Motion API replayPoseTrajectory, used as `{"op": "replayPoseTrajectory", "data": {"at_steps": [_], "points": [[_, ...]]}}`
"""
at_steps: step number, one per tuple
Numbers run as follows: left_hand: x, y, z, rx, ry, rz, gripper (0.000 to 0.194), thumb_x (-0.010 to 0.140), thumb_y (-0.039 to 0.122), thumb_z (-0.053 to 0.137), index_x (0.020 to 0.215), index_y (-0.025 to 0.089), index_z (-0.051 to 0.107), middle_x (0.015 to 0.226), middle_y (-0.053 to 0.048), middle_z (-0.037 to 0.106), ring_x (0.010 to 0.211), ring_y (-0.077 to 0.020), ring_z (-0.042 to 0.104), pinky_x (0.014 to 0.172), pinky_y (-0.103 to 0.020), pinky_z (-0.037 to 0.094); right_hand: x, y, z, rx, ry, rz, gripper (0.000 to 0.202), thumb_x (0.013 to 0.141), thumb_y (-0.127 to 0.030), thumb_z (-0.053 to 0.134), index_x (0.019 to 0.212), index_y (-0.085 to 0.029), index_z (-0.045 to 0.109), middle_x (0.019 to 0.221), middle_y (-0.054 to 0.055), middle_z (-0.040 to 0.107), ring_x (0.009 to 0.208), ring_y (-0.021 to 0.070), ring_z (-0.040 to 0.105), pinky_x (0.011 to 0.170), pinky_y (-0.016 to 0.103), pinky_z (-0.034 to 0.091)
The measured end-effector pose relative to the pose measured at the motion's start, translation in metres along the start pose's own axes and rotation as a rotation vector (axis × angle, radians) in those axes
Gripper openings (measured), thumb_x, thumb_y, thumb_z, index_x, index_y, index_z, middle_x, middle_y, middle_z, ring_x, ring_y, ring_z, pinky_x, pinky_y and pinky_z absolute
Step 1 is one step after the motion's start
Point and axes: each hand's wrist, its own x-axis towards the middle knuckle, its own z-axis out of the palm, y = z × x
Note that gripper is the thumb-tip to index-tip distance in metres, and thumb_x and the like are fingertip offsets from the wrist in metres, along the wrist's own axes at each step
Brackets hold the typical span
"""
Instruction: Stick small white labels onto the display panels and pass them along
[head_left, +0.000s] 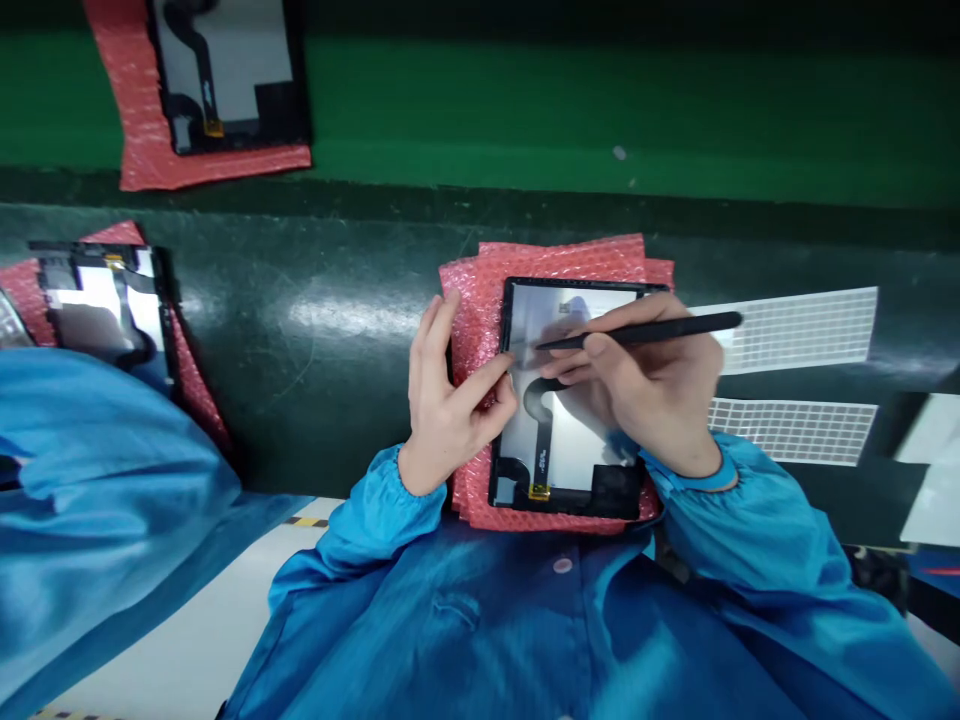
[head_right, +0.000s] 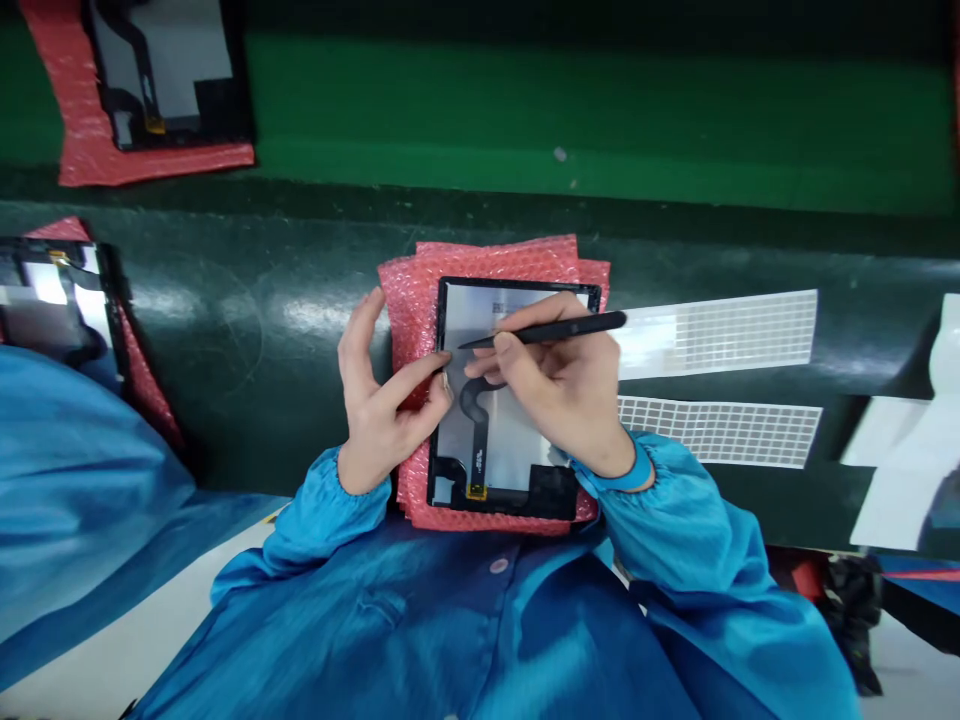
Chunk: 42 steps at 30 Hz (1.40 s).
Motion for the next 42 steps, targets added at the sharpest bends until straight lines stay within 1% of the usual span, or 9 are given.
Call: {"op": "replayPoseTrajectory", "data": {"at_steps": [3, 8, 11, 14, 19, 24, 30, 38, 42], "points": [[-0.001, -0.001, 0.001, 0.028, -0.013, 0.023, 0.032, 0.087, 0.015, 0.071, 0.116, 0.027, 0.070, 0.173, -0.001, 0.024, 0.152, -0.0420, 0.038, 0.117, -0.068, 0.043, -0.005, -0.008, -0.027, 0.040, 0.125, -0.119, 0.012, 0.091, -0.030, 0.078, 0.096, -0.026, 0.069, 0.077, -0.001, 0.079, 0.062, 0.0210, 0.079, 0.051, 0.031, 0.066], [-0.006, -0.004, 0.000, 0.035, -0.043, 0.051, 0.030, 0.095, 0.017, 0.063, 0.121, 0.029, 0.071, 0.173, 0.003, 0.024, 0.154, -0.0399, 0.037, 0.121, -0.067, 0.041, -0.030, -0.006, -0.101, -0.113, 0.307, -0.206, 0.013, 0.086, -0.029, 0.083, 0.093, -0.024, 0.072, 0.071, 0.000, 0.075, 0.061, 0.0222, 0.078, 0.054, 0.034, 0.066], [-0.010, -0.003, -0.003, 0.050, -0.065, 0.078, 0.032, 0.099, 0.018, 0.061, 0.127, 0.031, 0.071, 0.173, 0.006, 0.025, 0.155, -0.0398, 0.035, 0.124, -0.067, 0.037, -0.054, 0.009, -0.142, -0.192, 0.215, -0.089, 0.014, 0.087, -0.026, 0.082, 0.096, -0.022, 0.073, 0.073, 0.001, 0.077, 0.066, 0.0216, 0.079, 0.061, 0.031, 0.067], [-0.013, 0.011, -0.009, 0.051, -0.070, 0.082, 0.038, 0.099, 0.018, 0.064, 0.135, 0.030, 0.068, 0.172, 0.004, 0.029, 0.153, -0.0433, 0.037, 0.123, -0.070, 0.038, -0.076, 0.029, -0.166, -0.223, 0.069, 0.055, 0.015, 0.088, -0.026, 0.082, 0.098, -0.023, 0.071, 0.074, 0.002, 0.078, 0.068, 0.0209, 0.080, 0.064, 0.031, 0.069], [-0.015, 0.065, -0.018, 0.023, -0.158, 0.045, 0.040, 0.096, 0.016, 0.067, 0.134, 0.030, 0.066, 0.166, -0.005, 0.039, 0.152, -0.0395, 0.040, 0.122, -0.065, 0.039, -0.092, 0.056, -0.169, -0.195, -0.062, 0.132, 0.017, 0.083, -0.023, 0.084, 0.093, -0.023, 0.069, 0.071, 0.000, 0.076, 0.065, 0.0220, 0.080, 0.057, 0.029, 0.068], [-0.023, 0.107, -0.007, -0.025, -0.340, 0.127, 0.037, 0.094, 0.016, 0.068, 0.130, 0.022, 0.063, 0.136, -0.015, 0.060, 0.125, -0.0315, 0.061, 0.101, -0.051, 0.057, -0.095, 0.068, -0.165, -0.182, -0.043, 0.118, 0.018, 0.081, -0.020, 0.083, 0.091, -0.024, 0.069, 0.070, 0.000, 0.076, 0.065, 0.0229, 0.080, 0.057, 0.031, 0.068], [-0.027, 0.110, 0.012, 0.007, -0.414, 0.173, 0.043, 0.096, 0.018, 0.065, 0.138, 0.019, 0.055, 0.148, -0.020, 0.054, 0.140, -0.0358, 0.052, 0.111, -0.056, 0.050, -0.092, 0.066, -0.166, -0.215, -0.039, 0.135, 0.022, 0.075, -0.020, 0.088, 0.086, -0.023, 0.069, 0.071, 0.000, 0.074, 0.062, 0.0229, 0.078, 0.053, 0.031, 0.065], [-0.028, 0.108, 0.013, 0.032, -0.430, 0.171, 0.041, 0.095, 0.021, 0.066, 0.135, 0.017, 0.058, 0.149, -0.021, 0.055, 0.141, -0.0366, 0.051, 0.114, -0.056, 0.047, -0.087, 0.060, -0.164, -0.212, -0.087, 0.140, 0.018, 0.076, -0.017, 0.085, 0.083, -0.023, 0.069, 0.067, -0.001, 0.073, 0.059, 0.0204, 0.076, 0.048, 0.028, 0.062], [-0.025, 0.108, 0.012, 0.034, -0.450, 0.163, 0.040, 0.096, 0.023, 0.064, 0.135, 0.018, 0.058, 0.148, -0.020, 0.056, 0.140, -0.0362, 0.051, 0.112, -0.056, 0.048, -0.087, 0.063, -0.167, -0.112, -0.087, 0.152, 0.018, 0.080, -0.023, 0.085, 0.084, -0.025, 0.068, 0.065, -0.001, 0.073, 0.059, 0.0218, 0.078, 0.051, 0.030, 0.065]]}}
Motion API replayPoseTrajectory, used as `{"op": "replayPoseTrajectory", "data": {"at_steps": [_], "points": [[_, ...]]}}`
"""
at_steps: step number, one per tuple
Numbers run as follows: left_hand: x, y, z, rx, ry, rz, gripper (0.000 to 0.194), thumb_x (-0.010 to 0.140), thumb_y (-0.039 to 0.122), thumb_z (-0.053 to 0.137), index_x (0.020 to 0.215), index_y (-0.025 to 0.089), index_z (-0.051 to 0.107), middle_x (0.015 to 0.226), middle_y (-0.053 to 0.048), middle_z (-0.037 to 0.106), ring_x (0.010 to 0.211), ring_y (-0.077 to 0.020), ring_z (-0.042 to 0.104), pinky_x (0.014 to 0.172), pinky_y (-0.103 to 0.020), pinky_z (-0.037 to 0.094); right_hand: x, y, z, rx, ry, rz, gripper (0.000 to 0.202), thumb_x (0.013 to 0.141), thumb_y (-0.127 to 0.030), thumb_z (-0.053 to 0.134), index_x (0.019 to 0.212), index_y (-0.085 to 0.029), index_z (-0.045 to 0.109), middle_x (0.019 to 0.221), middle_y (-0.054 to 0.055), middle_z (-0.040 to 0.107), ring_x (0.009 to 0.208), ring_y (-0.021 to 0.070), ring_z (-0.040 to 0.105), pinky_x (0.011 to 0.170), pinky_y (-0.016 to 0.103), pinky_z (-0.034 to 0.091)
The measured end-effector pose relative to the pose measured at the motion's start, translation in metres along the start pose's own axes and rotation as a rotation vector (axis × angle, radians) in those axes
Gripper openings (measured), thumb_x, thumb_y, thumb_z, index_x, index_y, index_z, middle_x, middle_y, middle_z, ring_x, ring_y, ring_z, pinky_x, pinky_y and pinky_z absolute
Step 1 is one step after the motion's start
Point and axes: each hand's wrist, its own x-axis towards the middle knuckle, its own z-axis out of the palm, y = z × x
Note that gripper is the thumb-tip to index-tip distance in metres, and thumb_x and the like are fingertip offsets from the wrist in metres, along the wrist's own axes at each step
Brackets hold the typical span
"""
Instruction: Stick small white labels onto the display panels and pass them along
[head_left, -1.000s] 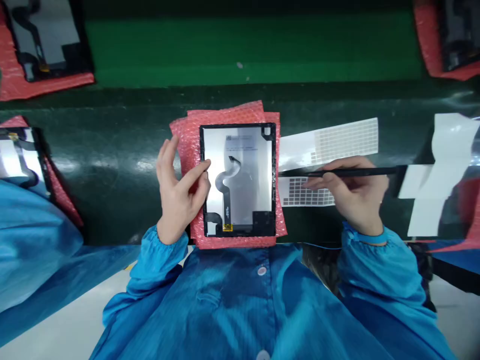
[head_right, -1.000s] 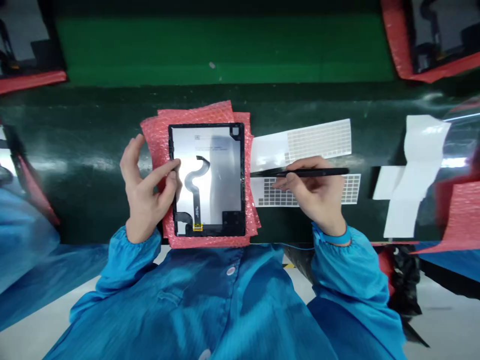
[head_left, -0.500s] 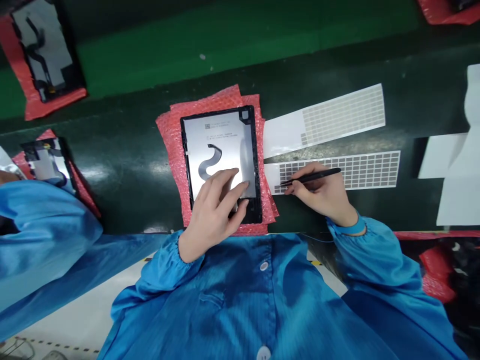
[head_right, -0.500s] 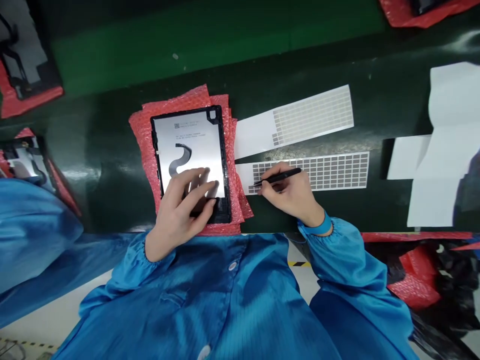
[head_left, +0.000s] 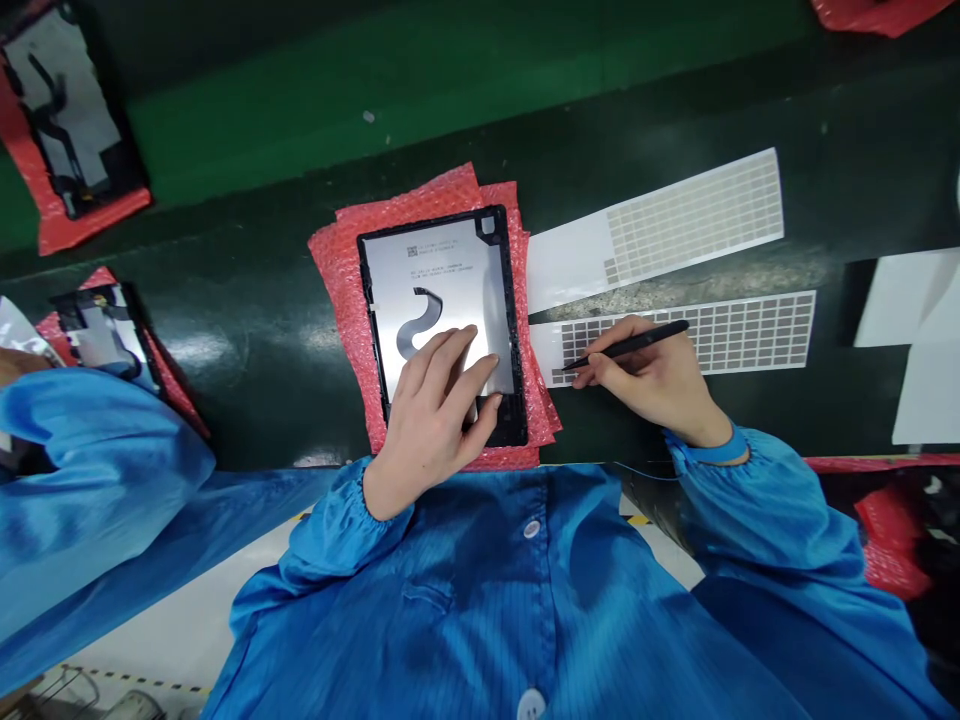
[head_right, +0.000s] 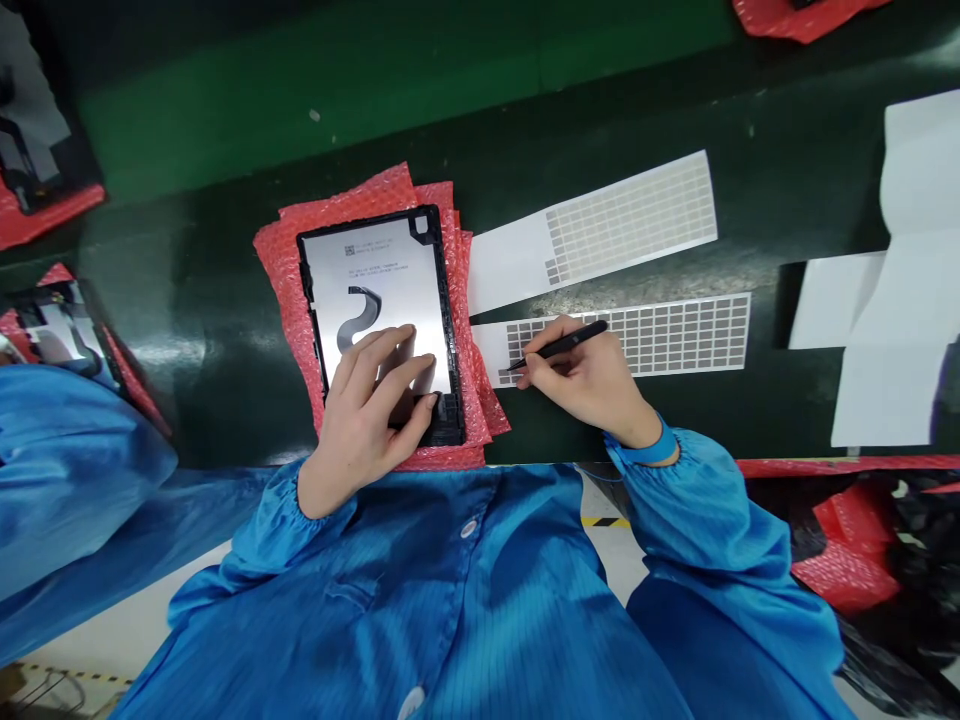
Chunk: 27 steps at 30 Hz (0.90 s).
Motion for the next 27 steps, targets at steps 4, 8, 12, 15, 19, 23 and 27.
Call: {"op": "replayPoseTrajectory", "data": {"at_steps": [4, 8, 12, 15, 19, 23, 27], "points": [[0.008, -0.001, -0.002, 0.042, -0.032, -0.004, 0.037, 0.098, 0.027, 0.062, 0.134, 0.017, 0.059, 0.142, -0.019, 0.059, 0.132, -0.0363, 0.054, 0.105, -0.054, 0.051, 0.002, -0.008, -0.004, 0.122, 0.000, -0.033, 0.018, 0.086, -0.036, 0.084, 0.085, -0.025, 0.069, 0.068, 0.000, 0.075, 0.060, 0.0222, 0.078, 0.058, 0.035, 0.069], [0.023, -0.002, -0.003, 0.111, -0.046, 0.009, 0.039, 0.100, 0.032, 0.059, 0.132, 0.010, 0.062, 0.130, -0.021, 0.062, 0.116, -0.0363, 0.057, 0.095, -0.054, 0.052, 0.024, -0.028, 0.002, 0.153, 0.016, -0.133, 0.021, 0.086, -0.039, 0.084, 0.088, -0.024, 0.069, 0.075, 0.000, 0.076, 0.065, 0.0217, 0.079, 0.065, 0.037, 0.070], [0.036, -0.002, -0.004, 0.155, -0.080, -0.015, 0.040, 0.102, 0.034, 0.054, 0.134, 0.011, 0.062, 0.123, -0.019, 0.062, 0.108, -0.0343, 0.055, 0.090, -0.051, 0.051, 0.063, -0.041, 0.019, 0.170, 0.017, -0.174, 0.031, 0.081, -0.049, 0.087, 0.087, -0.027, 0.066, 0.076, 0.000, 0.075, 0.067, 0.0225, 0.079, 0.067, 0.040, 0.071], [0.040, -0.004, -0.004, 0.149, -0.106, -0.024, 0.043, 0.102, 0.036, 0.054, 0.136, 0.011, 0.061, 0.121, -0.018, 0.061, 0.105, -0.0329, 0.053, 0.088, -0.048, 0.050, 0.085, -0.042, 0.031, 0.176, -0.001, -0.134, 0.038, 0.077, -0.056, 0.087, 0.086, -0.028, 0.063, 0.073, -0.001, 0.074, 0.067, 0.0238, 0.079, 0.063, 0.040, 0.070], [0.040, -0.009, -0.002, 0.115, -0.093, -0.006, 0.044, 0.101, 0.038, 0.055, 0.136, 0.012, 0.062, 0.119, -0.016, 0.061, 0.102, -0.0309, 0.052, 0.087, -0.046, 0.050, 0.089, -0.038, 0.035, 0.191, -0.002, -0.119, 0.036, 0.079, -0.053, 0.085, 0.087, -0.027, 0.061, 0.071, -0.002, 0.072, 0.070, 0.0244, 0.079, 0.062, 0.039, 0.070], [0.038, -0.012, 0.002, 0.075, -0.038, 0.000, 0.041, 0.100, 0.038, 0.058, 0.131, 0.013, 0.064, 0.116, -0.015, 0.062, 0.100, -0.0294, 0.051, 0.087, -0.046, 0.049, 0.085, -0.034, 0.034, 0.174, -0.015, -0.106, 0.034, 0.081, -0.053, 0.083, 0.086, -0.027, 0.062, 0.073, -0.001, 0.072, 0.071, 0.0240, 0.079, 0.064, 0.040, 0.070], [0.038, -0.013, 0.003, 0.032, -0.027, -0.019, 0.039, 0.099, 0.037, 0.060, 0.130, 0.015, 0.066, 0.116, -0.014, 0.061, 0.100, -0.0286, 0.052, 0.088, -0.045, 0.049, 0.085, -0.032, 0.035, 0.190, -0.032, -0.117, 0.033, 0.082, -0.053, 0.083, 0.086, -0.027, 0.063, 0.072, 0.000, 0.071, 0.071, 0.0241, 0.079, 0.065, 0.041, 0.070]]}}
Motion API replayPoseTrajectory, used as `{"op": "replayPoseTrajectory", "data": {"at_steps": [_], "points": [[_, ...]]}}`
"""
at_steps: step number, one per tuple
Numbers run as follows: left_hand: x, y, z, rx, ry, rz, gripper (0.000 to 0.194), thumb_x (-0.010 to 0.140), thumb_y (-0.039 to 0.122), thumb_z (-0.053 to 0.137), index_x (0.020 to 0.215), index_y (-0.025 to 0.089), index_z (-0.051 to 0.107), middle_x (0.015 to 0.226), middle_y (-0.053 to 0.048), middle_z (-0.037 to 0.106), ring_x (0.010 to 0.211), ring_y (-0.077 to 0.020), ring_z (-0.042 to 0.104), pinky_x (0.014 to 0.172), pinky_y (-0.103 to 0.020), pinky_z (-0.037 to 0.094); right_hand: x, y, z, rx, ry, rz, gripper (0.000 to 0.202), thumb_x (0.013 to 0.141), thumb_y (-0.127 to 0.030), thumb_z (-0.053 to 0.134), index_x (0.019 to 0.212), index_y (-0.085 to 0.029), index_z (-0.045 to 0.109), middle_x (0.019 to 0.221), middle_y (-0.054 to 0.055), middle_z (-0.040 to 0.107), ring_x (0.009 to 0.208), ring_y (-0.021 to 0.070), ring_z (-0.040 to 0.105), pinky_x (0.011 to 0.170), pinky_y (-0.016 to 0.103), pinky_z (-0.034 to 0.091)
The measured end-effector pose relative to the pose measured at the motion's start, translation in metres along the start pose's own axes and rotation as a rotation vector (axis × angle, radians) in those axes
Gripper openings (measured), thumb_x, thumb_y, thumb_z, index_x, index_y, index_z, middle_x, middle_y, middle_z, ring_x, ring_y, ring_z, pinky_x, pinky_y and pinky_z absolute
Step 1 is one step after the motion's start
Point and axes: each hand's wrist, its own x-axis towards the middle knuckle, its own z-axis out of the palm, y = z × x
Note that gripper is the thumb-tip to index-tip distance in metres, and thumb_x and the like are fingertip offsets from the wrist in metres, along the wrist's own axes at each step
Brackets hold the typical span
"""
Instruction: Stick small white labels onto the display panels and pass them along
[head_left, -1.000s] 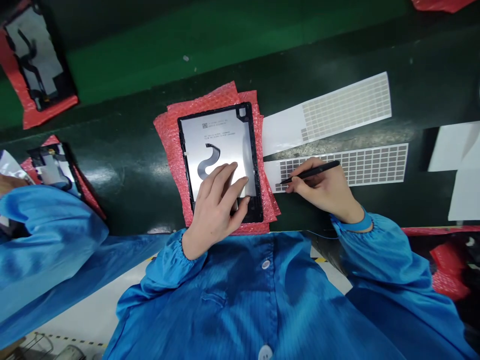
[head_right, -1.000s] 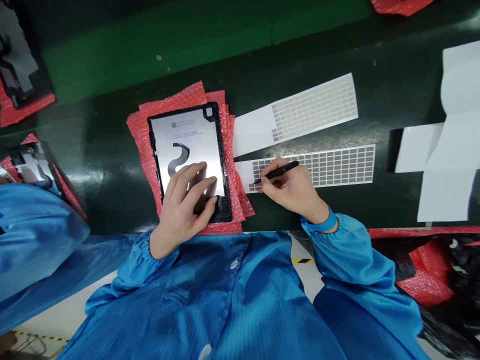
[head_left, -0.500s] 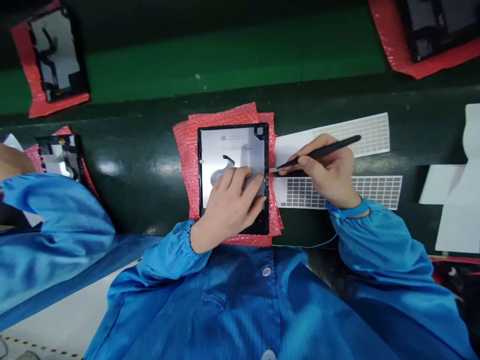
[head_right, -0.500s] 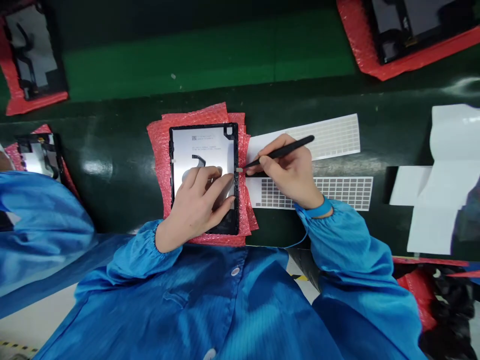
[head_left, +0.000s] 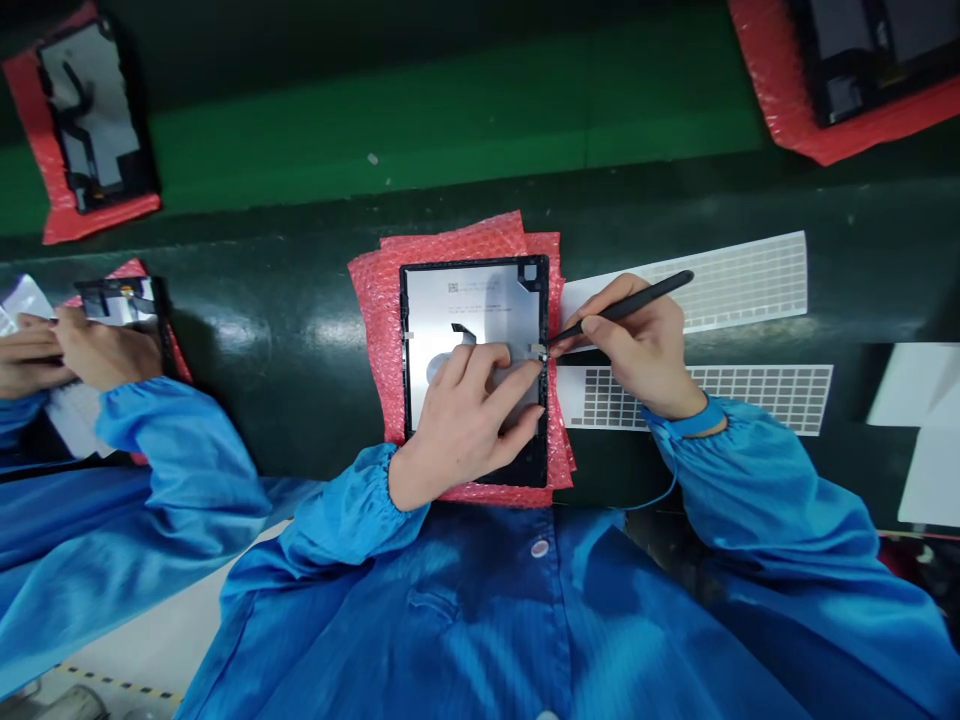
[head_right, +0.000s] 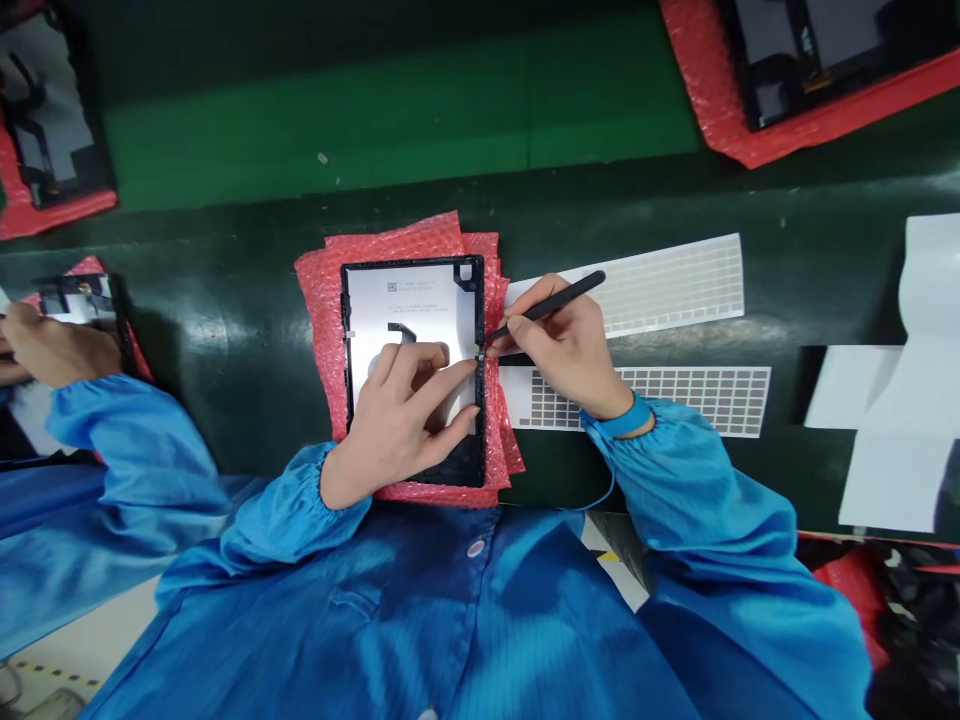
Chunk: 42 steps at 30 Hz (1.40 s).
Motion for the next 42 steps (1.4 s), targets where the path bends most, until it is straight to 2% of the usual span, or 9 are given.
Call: {"op": "replayPoseTrajectory", "data": {"at_steps": [9, 17, 23, 35, 42], "points": [[0.0010, 0.0020, -0.0008, -0.020, -0.005, -0.016, 0.040, 0.098, 0.037, 0.062, 0.130, 0.014, 0.067, 0.118, -0.015, 0.060, 0.101, -0.0288, 0.052, 0.088, -0.045, 0.049, -0.0009, -0.0001, -0.0007, 0.004, -0.012, 0.015, 0.035, 0.081, -0.054, 0.085, 0.085, -0.027, 0.063, 0.071, 0.001, 0.070, 0.074, 0.0262, 0.080, 0.066, 0.042, 0.071], [0.0024, 0.0032, -0.0019, -0.005, -0.025, -0.019, 0.043, 0.098, 0.037, 0.061, 0.135, 0.016, 0.066, 0.117, -0.015, 0.060, 0.100, -0.0283, 0.050, 0.089, -0.044, 0.048, 0.0009, 0.0045, -0.0022, 0.088, -0.038, -0.059, 0.034, 0.083, -0.046, 0.087, 0.087, -0.021, 0.064, 0.071, 0.000, 0.071, 0.061, 0.0188, 0.076, 0.062, 0.032, 0.069], [0.0025, 0.0024, -0.0015, -0.010, -0.025, -0.022, 0.043, 0.098, 0.037, 0.059, 0.135, 0.016, 0.065, 0.118, -0.015, 0.060, 0.100, -0.0284, 0.050, 0.089, -0.045, 0.048, 0.0013, 0.0050, -0.0021, 0.096, -0.049, -0.081, 0.030, 0.084, -0.041, 0.086, 0.088, -0.020, 0.065, 0.070, -0.003, 0.072, 0.057, 0.0141, 0.074, 0.060, 0.026, 0.067], [0.0023, 0.0022, -0.0007, 0.004, -0.017, -0.011, 0.048, 0.097, 0.037, 0.060, 0.140, 0.015, 0.064, 0.116, -0.015, 0.060, 0.098, -0.0282, 0.048, 0.087, -0.044, 0.047, 0.0034, 0.0040, -0.0006, 0.152, -0.022, -0.015, 0.035, 0.075, -0.037, 0.093, 0.084, -0.017, 0.066, 0.066, -0.003, 0.071, 0.055, 0.0142, 0.074, 0.062, 0.028, 0.068], [0.0039, 0.0044, -0.0011, 0.006, -0.021, -0.017, 0.049, 0.096, 0.036, 0.061, 0.140, 0.013, 0.065, 0.114, -0.015, 0.060, 0.096, -0.0283, 0.048, 0.086, -0.044, 0.047, 0.0038, 0.0053, -0.0012, 0.130, -0.033, -0.043, 0.033, 0.078, -0.041, 0.091, 0.084, -0.018, 0.066, 0.066, -0.002, 0.073, 0.056, 0.0154, 0.075, 0.060, 0.028, 0.068]]}}
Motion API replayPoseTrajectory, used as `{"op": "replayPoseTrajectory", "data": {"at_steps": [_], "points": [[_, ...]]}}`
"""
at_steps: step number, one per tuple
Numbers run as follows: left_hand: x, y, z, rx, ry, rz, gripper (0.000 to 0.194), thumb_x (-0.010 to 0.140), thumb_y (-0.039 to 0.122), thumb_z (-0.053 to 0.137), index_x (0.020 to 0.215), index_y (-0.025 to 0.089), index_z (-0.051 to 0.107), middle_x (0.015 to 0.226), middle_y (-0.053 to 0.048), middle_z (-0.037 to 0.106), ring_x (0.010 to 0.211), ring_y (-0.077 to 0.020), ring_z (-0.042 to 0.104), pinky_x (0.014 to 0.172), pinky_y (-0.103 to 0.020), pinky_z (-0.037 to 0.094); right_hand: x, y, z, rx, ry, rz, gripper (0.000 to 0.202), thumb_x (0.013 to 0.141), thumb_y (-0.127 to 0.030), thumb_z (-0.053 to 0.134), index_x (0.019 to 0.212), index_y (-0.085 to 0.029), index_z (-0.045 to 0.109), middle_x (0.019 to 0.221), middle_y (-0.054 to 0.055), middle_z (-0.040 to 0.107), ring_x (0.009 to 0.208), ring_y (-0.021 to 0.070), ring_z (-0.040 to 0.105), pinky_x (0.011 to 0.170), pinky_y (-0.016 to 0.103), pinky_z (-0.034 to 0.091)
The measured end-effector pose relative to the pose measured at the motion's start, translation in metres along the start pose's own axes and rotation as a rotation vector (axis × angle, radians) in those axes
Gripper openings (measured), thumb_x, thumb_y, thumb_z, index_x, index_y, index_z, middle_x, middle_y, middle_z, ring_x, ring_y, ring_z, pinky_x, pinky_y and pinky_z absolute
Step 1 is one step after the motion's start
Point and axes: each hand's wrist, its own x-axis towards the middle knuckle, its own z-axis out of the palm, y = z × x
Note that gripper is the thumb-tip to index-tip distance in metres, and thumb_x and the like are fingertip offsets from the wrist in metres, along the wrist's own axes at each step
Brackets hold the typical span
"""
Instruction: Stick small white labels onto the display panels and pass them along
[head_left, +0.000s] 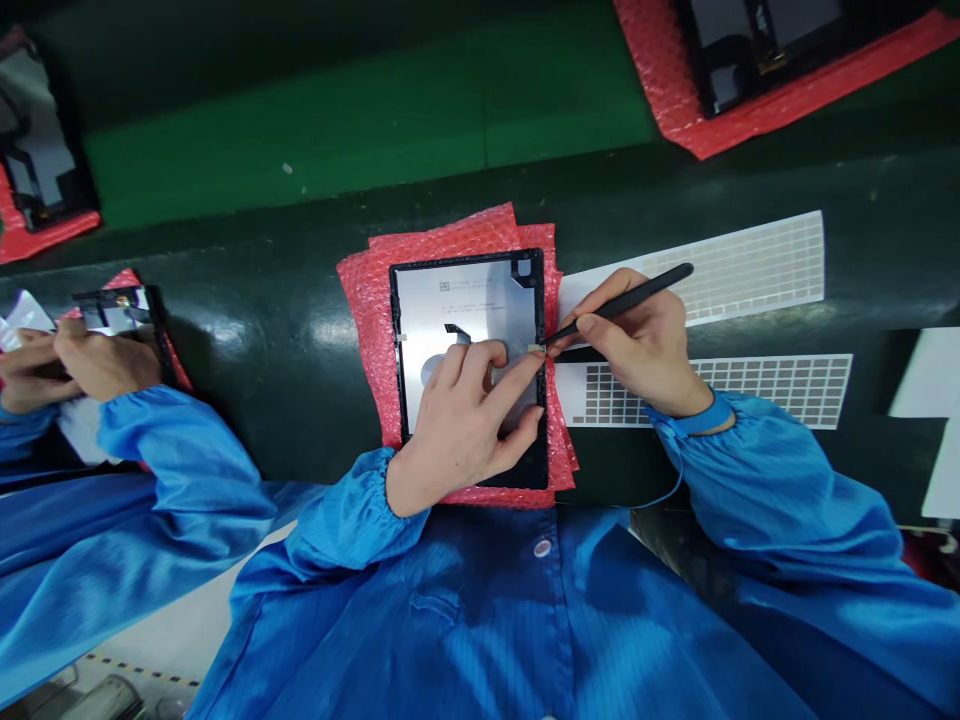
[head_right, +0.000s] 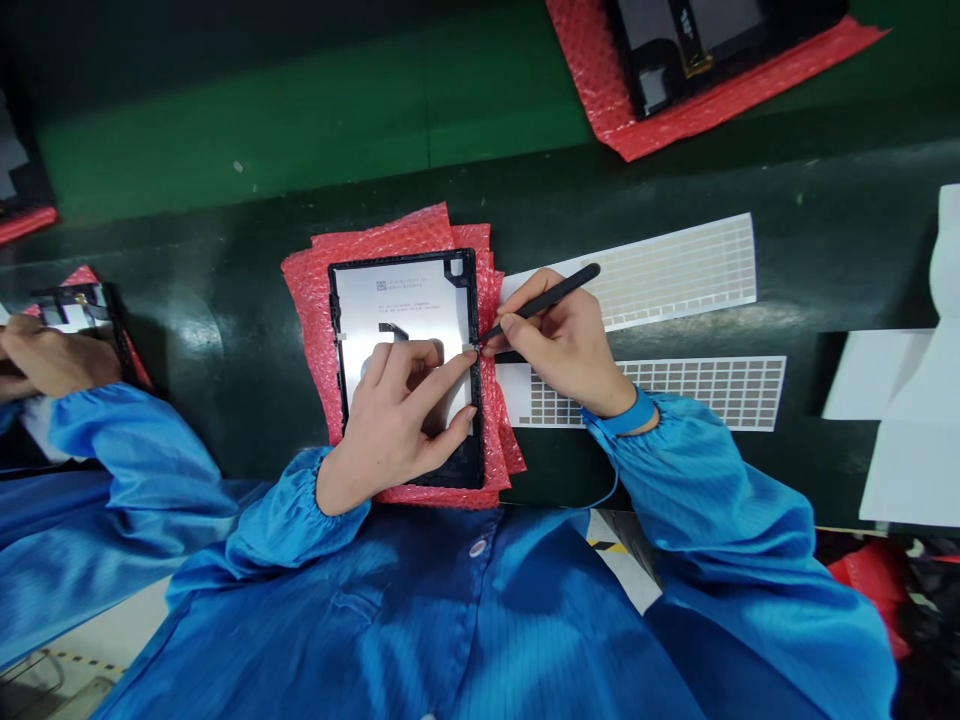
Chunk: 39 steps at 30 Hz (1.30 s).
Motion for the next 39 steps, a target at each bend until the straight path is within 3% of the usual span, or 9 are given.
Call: {"op": "replayPoseTrajectory", "data": {"at_steps": [10, 16, 18, 21, 25, 29, 32, 36, 39], "points": [[0.001, -0.001, 0.003, -0.015, -0.007, -0.027, 0.054, 0.097, 0.040, 0.060, 0.143, 0.013, 0.060, 0.116, -0.015, 0.059, 0.096, -0.0279, 0.049, 0.087, -0.045, 0.049, 0.000, 0.002, -0.010, 0.085, 0.045, -0.140, 0.024, 0.089, -0.031, 0.083, 0.093, -0.016, 0.064, 0.071, 0.001, 0.075, 0.062, 0.0212, 0.079, 0.061, 0.033, 0.069], [-0.003, -0.002, -0.010, -0.040, 0.022, -0.018, 0.056, 0.096, 0.043, 0.063, 0.143, 0.012, 0.060, 0.118, -0.016, 0.059, 0.101, -0.0276, 0.055, 0.088, -0.044, 0.051, 0.002, 0.000, -0.021, 0.049, 0.205, -0.202, 0.020, 0.088, -0.030, 0.080, 0.089, -0.018, 0.063, 0.069, -0.002, 0.073, 0.056, 0.0172, 0.076, 0.053, 0.028, 0.064], [-0.013, -0.010, -0.025, -0.060, 0.142, -0.146, 0.043, 0.098, 0.043, 0.065, 0.131, 0.015, 0.066, 0.113, -0.013, 0.062, 0.099, -0.0243, 0.059, 0.087, -0.040, 0.052, 0.003, 0.000, -0.024, 0.044, 0.272, -0.214, 0.016, 0.087, -0.026, 0.078, 0.089, -0.019, 0.063, 0.067, -0.003, 0.072, 0.052, 0.0168, 0.074, 0.049, 0.028, 0.062], [-0.036, -0.031, -0.045, -0.046, 0.281, -0.533, 0.024, 0.098, 0.044, 0.066, 0.105, 0.021, 0.068, 0.088, -0.003, 0.063, 0.079, -0.0181, 0.058, 0.074, -0.034, 0.048, 0.006, 0.001, -0.029, 0.027, 0.327, -0.217, 0.015, 0.085, -0.025, 0.078, 0.086, -0.020, 0.064, 0.062, -0.003, 0.070, 0.048, 0.0176, 0.072, 0.048, 0.027, 0.060], [-0.061, -0.062, -0.042, -0.385, 0.186, -0.841, 0.030, 0.092, 0.049, 0.071, 0.094, 0.020, 0.067, 0.085, -0.003, 0.067, 0.075, -0.0168, 0.059, 0.070, -0.030, 0.046, 0.009, 0.006, -0.033, 0.016, 0.339, -0.191, 0.015, 0.082, -0.024, 0.080, 0.084, -0.020, 0.065, 0.058, -0.001, 0.068, 0.046, 0.0193, 0.070, 0.045, 0.028, 0.055], [-0.064, -0.082, -0.024, -0.653, 0.181, -0.891, 0.036, 0.092, 0.054, 0.067, 0.096, 0.018, 0.066, 0.085, -0.004, 0.069, 0.065, -0.0135, 0.059, 0.057, -0.025, 0.046, 0.011, 0.006, -0.034, 0.008, 0.379, -0.162, 0.016, 0.079, -0.021, 0.080, 0.082, -0.021, 0.063, 0.057, -0.001, 0.066, 0.046, 0.0184, 0.069, 0.047, 0.029, 0.054], [-0.064, -0.086, -0.025, -0.740, 0.172, -0.912, 0.041, 0.088, 0.058, 0.070, 0.097, 0.018, 0.064, 0.070, 0.000, 0.062, 0.051, -0.0114, 0.051, 0.045, -0.023, 0.036, 0.011, 0.001, -0.033, 0.017, 0.389, -0.139, 0.015, 0.077, -0.017, 0.077, 0.081, -0.021, 0.063, 0.057, -0.001, 0.066, 0.048, 0.0187, 0.069, 0.049, 0.029, 0.054], [-0.065, -0.075, -0.036, -0.772, 0.208, -0.834, 0.042, 0.088, 0.054, 0.071, 0.072, 0.019, 0.054, 0.064, 0.002, 0.051, 0.057, -0.0107, 0.046, 0.052, -0.023, 0.037, 0.010, -0.003, -0.032, 0.014, 0.395, -0.105, 0.013, 0.075, -0.014, 0.073, 0.080, -0.022, 0.064, 0.053, -0.002, 0.064, 0.048, 0.0197, 0.068, 0.051, 0.030, 0.054], [-0.059, -0.061, -0.036, -0.777, 0.312, -0.782, 0.037, 0.094, 0.049, 0.064, 0.076, 0.020, 0.051, 0.073, 0.001, 0.051, 0.068, -0.0119, 0.047, 0.061, -0.024, 0.041, 0.011, -0.003, -0.034, 0.013, 0.394, -0.098, 0.013, 0.075, -0.015, 0.073, 0.080, -0.022, 0.063, 0.053, -0.002, 0.064, 0.048, 0.0198, 0.068, 0.051, 0.030, 0.054]]}}
